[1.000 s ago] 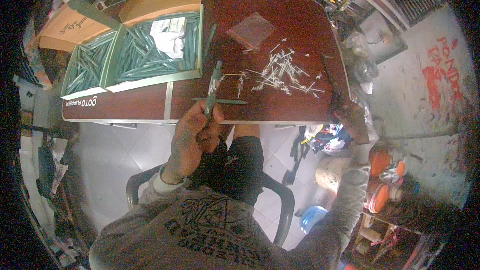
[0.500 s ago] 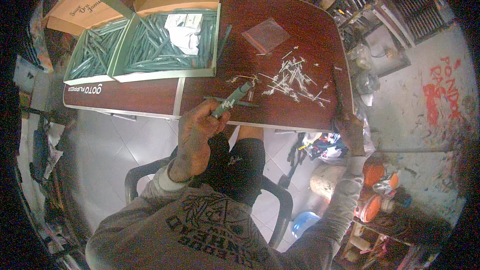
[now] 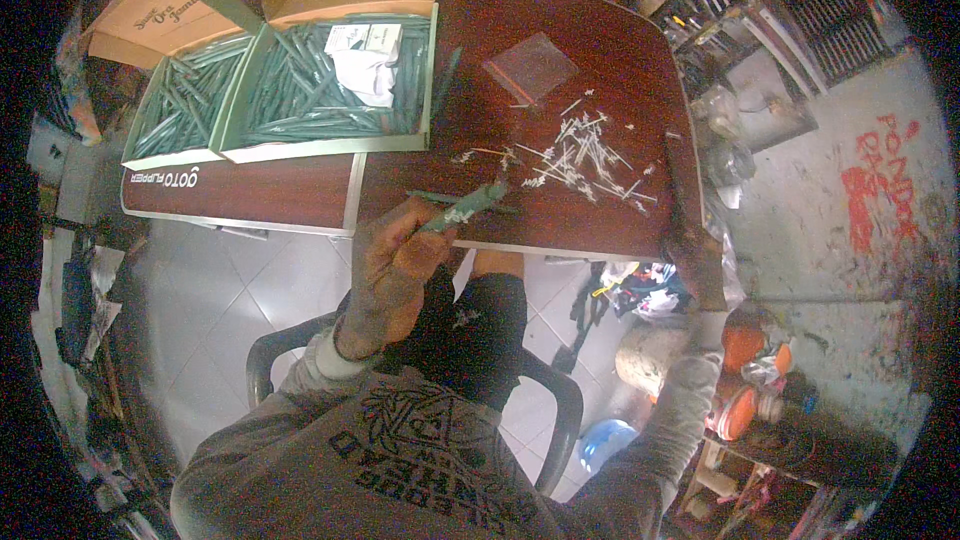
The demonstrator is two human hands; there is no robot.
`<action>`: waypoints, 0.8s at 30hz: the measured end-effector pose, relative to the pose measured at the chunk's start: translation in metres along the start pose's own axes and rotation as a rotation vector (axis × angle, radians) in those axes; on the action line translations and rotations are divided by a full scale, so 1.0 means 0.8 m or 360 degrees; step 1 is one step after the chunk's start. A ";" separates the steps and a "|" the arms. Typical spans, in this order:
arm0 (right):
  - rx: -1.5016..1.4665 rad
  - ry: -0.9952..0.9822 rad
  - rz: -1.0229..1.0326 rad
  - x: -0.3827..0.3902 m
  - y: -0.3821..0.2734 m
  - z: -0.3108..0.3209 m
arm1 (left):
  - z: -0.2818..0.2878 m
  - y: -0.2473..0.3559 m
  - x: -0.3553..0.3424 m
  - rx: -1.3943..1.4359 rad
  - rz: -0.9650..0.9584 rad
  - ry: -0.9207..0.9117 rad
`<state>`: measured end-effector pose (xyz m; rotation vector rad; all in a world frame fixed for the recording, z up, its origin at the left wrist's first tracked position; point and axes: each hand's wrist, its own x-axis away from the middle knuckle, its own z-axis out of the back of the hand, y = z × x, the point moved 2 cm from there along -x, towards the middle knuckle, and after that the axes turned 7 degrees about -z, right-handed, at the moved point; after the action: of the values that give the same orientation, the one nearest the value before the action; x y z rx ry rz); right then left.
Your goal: The person places a plastic wrapper onto a green vape component, secures it, uses scissors to trim the excess plastic, and adjusts a small white part onto another component.
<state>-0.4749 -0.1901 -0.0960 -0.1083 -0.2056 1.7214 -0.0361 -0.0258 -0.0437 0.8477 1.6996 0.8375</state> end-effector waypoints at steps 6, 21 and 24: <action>0.0151 0.0315 0.0078 0.023 -0.044 0.021 | 0.001 0.009 0.001 -0.0033 0.0358 -0.0327; -0.2600 0.0187 0.0203 0.123 -0.393 0.014 | -0.046 0.013 0.006 0.0186 0.0360 -0.0306; -0.2447 0.0369 0.0212 0.120 -0.402 0.007 | -0.044 0.004 0.008 0.0114 0.0263 -0.0294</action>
<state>-0.1799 -0.0476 -0.0221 -1.4389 -1.3168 1.2932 -0.0707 -0.0230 -0.0355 1.0922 1.5196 0.7860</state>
